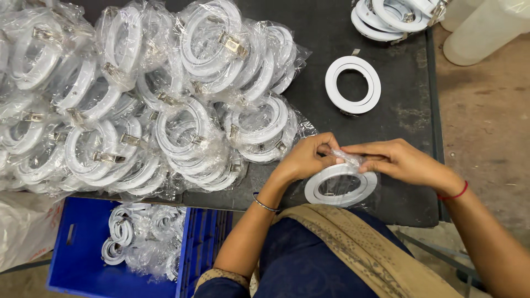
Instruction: The person takes coiled LED panel lights from a blue crate and a pile on the workbench, opens a clear plastic bag, and slides each light inside, then sets the bagged light onto a growing stack on the table, repeating the cycle.
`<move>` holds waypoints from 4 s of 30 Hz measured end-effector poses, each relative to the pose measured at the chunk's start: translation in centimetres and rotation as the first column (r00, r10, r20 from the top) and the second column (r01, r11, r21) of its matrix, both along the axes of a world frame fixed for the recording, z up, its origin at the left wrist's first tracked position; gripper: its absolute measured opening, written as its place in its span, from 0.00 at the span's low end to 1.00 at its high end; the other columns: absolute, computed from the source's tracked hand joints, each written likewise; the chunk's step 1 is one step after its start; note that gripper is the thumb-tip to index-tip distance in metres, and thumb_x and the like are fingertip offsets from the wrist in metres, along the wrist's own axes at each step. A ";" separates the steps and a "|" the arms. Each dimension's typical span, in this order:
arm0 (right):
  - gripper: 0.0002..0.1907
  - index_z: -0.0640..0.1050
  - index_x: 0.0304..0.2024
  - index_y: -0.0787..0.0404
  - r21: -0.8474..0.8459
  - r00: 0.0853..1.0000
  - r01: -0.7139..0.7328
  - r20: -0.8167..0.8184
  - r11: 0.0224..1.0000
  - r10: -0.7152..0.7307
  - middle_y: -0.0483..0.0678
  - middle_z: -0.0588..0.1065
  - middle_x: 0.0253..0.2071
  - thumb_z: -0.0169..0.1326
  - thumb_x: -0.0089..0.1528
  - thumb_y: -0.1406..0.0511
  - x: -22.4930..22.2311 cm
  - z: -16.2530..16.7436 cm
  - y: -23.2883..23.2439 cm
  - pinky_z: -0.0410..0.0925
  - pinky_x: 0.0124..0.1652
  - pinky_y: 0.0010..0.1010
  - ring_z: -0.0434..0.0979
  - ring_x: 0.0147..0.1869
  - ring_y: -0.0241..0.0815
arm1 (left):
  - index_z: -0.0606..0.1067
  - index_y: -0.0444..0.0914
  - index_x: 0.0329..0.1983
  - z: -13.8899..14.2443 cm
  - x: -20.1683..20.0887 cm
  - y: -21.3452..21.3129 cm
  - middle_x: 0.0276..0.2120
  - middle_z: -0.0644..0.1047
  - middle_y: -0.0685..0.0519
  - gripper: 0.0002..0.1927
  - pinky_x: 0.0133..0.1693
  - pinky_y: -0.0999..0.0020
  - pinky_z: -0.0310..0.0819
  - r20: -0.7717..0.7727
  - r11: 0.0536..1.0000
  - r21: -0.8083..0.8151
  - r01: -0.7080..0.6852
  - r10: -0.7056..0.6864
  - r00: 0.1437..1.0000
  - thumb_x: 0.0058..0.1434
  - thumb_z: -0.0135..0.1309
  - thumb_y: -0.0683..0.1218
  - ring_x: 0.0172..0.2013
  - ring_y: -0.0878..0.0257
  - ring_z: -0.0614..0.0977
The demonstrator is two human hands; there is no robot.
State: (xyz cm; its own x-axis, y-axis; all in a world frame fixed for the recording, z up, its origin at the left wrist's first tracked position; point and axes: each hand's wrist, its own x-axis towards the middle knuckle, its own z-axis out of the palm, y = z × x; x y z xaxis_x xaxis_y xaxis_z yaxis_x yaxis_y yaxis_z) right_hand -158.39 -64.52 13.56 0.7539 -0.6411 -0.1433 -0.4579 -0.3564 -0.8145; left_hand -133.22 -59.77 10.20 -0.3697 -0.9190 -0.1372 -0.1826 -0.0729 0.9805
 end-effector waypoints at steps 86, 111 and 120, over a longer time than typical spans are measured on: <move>0.31 0.69 0.66 0.73 0.730 0.833 0.010 0.372 0.684 -0.410 0.55 0.79 0.56 0.56 0.61 0.66 2.9 -4.8 3.3 0.70 0.55 0.36 0.78 0.57 0.43 | 0.67 0.30 0.65 6.0 9.6 6.6 0.57 0.75 0.49 0.23 0.59 0.66 0.70 -0.577 0.912 0.107 -0.397 0.382 0.722 0.72 0.54 0.45 0.56 0.63 0.75; 0.24 0.80 0.53 0.56 -0.676 0.925 0.044 -0.251 0.735 -0.286 0.51 0.79 0.50 0.67 0.54 0.62 27.3 -5.4 -35.2 0.64 0.55 0.47 0.77 0.57 0.50 | 0.75 0.33 0.57 -2.3 14.2 4.8 0.49 0.82 0.47 0.17 0.57 0.62 0.76 -0.278 0.990 0.122 0.065 -0.029 0.960 0.67 0.60 0.44 0.51 0.60 0.84; 0.22 0.80 0.57 0.49 -0.345 0.929 0.083 -0.314 0.935 -0.199 0.46 0.80 0.55 0.61 0.59 0.64 34.0 -9.2 -38.6 0.69 0.58 0.40 0.78 0.61 0.46 | 0.72 0.34 0.62 -8.8 15.2 3.3 0.56 0.80 0.47 0.15 0.66 0.64 0.73 -0.378 0.944 0.188 0.269 -0.183 0.907 0.77 0.52 0.45 0.59 0.60 0.81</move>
